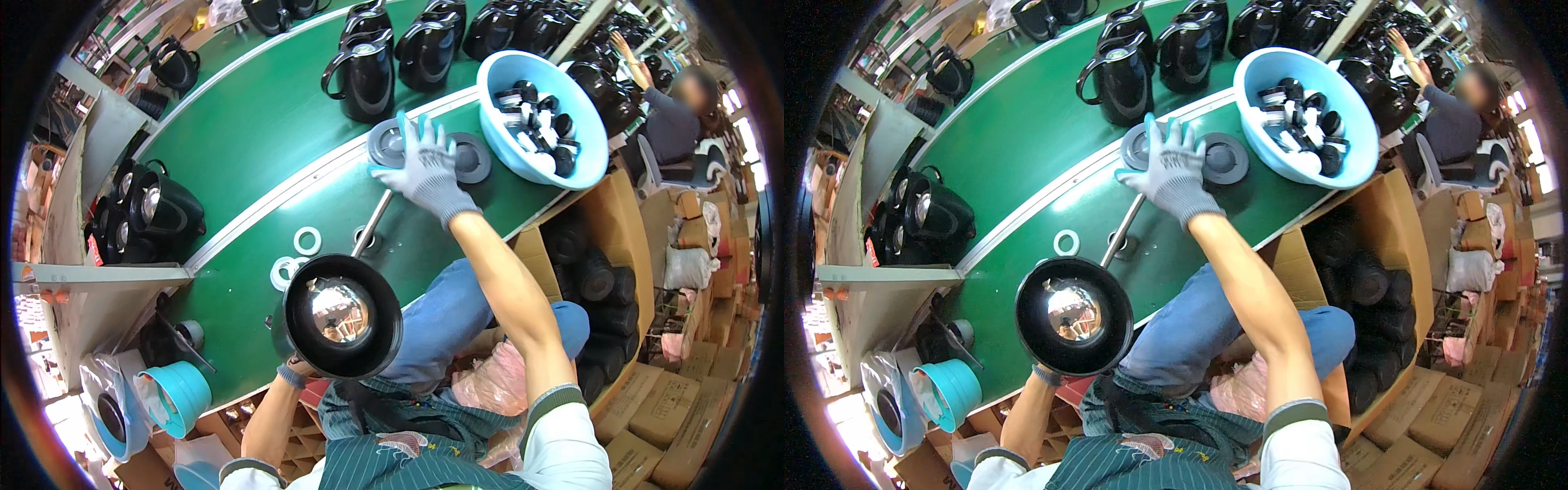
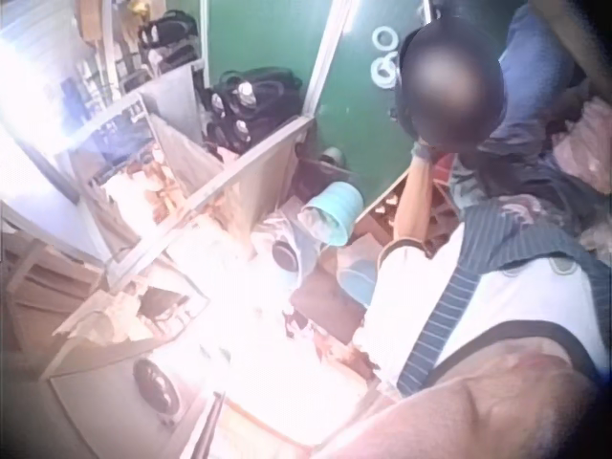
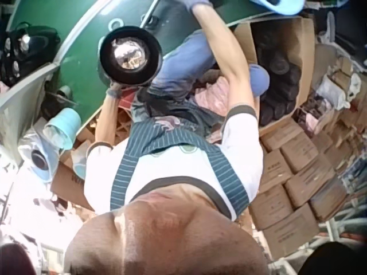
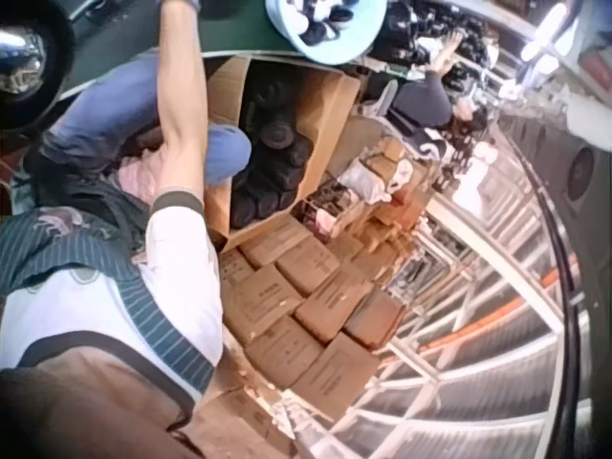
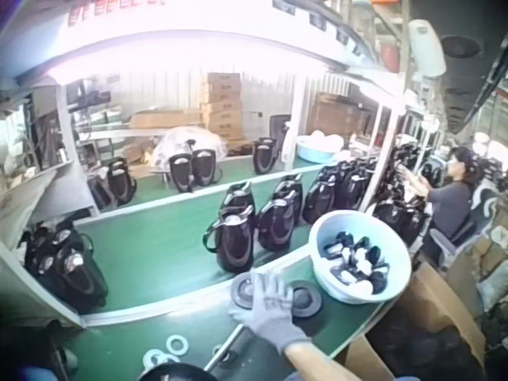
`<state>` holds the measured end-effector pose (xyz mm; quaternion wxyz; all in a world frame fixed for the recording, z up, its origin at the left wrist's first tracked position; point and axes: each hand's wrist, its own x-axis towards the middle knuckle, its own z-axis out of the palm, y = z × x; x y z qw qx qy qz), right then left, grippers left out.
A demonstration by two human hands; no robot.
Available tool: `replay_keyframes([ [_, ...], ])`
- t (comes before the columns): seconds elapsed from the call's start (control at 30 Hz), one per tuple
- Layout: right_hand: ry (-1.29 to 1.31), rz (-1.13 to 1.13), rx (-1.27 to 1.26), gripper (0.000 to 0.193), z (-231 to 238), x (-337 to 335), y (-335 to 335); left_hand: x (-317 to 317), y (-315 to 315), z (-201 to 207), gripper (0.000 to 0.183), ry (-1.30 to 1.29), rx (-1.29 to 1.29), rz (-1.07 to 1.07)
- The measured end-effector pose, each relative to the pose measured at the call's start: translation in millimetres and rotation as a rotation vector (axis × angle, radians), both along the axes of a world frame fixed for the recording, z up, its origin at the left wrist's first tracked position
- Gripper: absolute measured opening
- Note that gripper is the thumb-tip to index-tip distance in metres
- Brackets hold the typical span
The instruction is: The person assembles black kettles by inserting a metal rod into the base and screwing on a lid. They handle the kettles one at a time, placing finished units on a green workbench and retrieving new ones from a cardboard box.
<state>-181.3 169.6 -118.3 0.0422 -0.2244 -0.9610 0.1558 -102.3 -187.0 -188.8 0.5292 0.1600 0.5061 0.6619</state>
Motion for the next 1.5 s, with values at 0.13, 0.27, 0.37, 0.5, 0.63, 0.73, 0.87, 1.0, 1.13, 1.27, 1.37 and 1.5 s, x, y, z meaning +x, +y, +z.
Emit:
replay_keyframes([
  [0.13, -0.327, -0.02, 0.087, 0.127, -14.8, -47.5, 7.8, 0.2, 2.8, 0.2, 0.051, -0.025, -0.008, 0.014],
  [0.27, 0.008, -0.078, 0.161, 0.114, -9.8, -33.8, 6.2, -0.8, 2.0, -2.0, 0.051, -0.045, -0.017, 0.038],
  [0.37, 0.485, 0.158, -0.195, 0.113, 29.8, 34.2, 3.1, -3.9, 5.7, -4.1, 0.05, -0.054, -0.012, 0.045],
  [0.5, 0.458, 0.597, -0.85, 0.117, 79.3, 150.3, -44.3, -9.4, 14.3, -5.1, 0.05, -0.067, 0.026, 0.032],
  [0.63, 0.435, 0.548, -0.639, 0.116, 69.9, 200.9, -72.0, -10.8, 17.2, 7.7, 0.05, -0.091, 0.049, -0.015],
  [0.73, 0.637, 0.608, -0.695, 0.114, 64.1, 225.8, -82.9, -7.5, 15.0, 15.0, 0.05, -0.156, 0.048, -0.063],
  [0.87, 0.696, 0.639, -0.679, 0.111, 74.1, 257.9, -90.8, -0.2, 10.8, 25.3, 0.05, -0.277, 0.033, -0.103],
  [1.0, 0.719, 0.462, -0.769, 0.113, 76.6, 285.6, -93.0, 0.3, -5.2, 6.3, 0.049, -0.364, 0.02, 0.024],
  [1.13, 0.716, 0.096, -1.297, 0.124, 52.1, 311.6, -99.0, -4.5, -1.3, 35.3, 0.046, 0.12, 0.023, 0.095],
  [1.27, 0.746, 0.075, -1.137, 0.109, 68.0, 327.3, -93.8, 14.8, 15.6, 94.7, 0.043, 1.113, -0.002, 0.16],
  [1.37, 0.739, 0.086, -1.159, 0.11, 71.7, 332.8, -82.8, 20.4, 23.2, 124.2, 0.041, 1.558, 0.032, 0.244],
  [1.5, 0.675, 0.193, -1.17, 0.111, 98.4, 336.7, -77.0, 23.5, 31.4, 141.9, 0.038, 1.852, 0.12, 0.388],
])
